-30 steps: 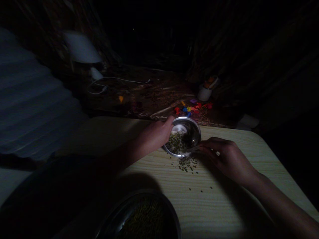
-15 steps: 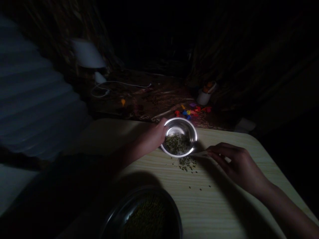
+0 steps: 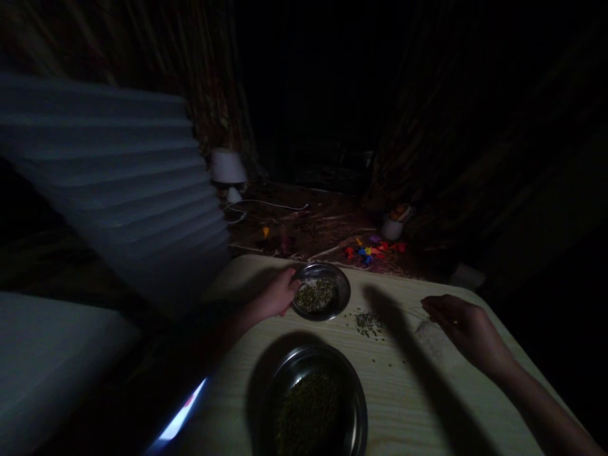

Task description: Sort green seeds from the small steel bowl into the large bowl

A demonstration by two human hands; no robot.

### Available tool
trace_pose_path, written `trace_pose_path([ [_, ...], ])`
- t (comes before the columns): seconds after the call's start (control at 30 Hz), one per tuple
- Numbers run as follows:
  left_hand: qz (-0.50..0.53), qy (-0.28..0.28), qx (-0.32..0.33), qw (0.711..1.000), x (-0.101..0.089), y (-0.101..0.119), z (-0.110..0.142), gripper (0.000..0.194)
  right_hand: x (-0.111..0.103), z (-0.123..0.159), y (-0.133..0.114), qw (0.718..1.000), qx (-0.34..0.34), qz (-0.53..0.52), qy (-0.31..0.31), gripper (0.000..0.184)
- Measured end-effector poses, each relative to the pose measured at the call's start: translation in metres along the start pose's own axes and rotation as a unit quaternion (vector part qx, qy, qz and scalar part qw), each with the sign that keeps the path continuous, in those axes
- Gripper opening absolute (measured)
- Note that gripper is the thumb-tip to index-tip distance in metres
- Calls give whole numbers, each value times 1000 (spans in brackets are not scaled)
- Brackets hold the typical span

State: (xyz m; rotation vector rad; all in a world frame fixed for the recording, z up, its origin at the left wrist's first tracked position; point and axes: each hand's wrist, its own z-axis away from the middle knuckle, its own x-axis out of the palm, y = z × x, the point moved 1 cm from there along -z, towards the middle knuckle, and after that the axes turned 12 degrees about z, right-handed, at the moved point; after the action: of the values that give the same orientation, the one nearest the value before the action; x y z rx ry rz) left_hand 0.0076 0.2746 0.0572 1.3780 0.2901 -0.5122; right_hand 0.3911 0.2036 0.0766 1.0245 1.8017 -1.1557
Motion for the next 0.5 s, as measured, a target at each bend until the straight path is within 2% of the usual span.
trace_pose_path([
  [0.13,3,8,-20,1000,-24,-4,9,20,0,-7,9,997,69,-37,3,28],
  [0.3,-5,37,8,999,-51,-23,0,18,4,-18,23,994,106,-18,-9,26],
  [0.5,-43,49,6,998,-69,-45,-8,32,31,-23,35,987,152,-33,-28,21],
])
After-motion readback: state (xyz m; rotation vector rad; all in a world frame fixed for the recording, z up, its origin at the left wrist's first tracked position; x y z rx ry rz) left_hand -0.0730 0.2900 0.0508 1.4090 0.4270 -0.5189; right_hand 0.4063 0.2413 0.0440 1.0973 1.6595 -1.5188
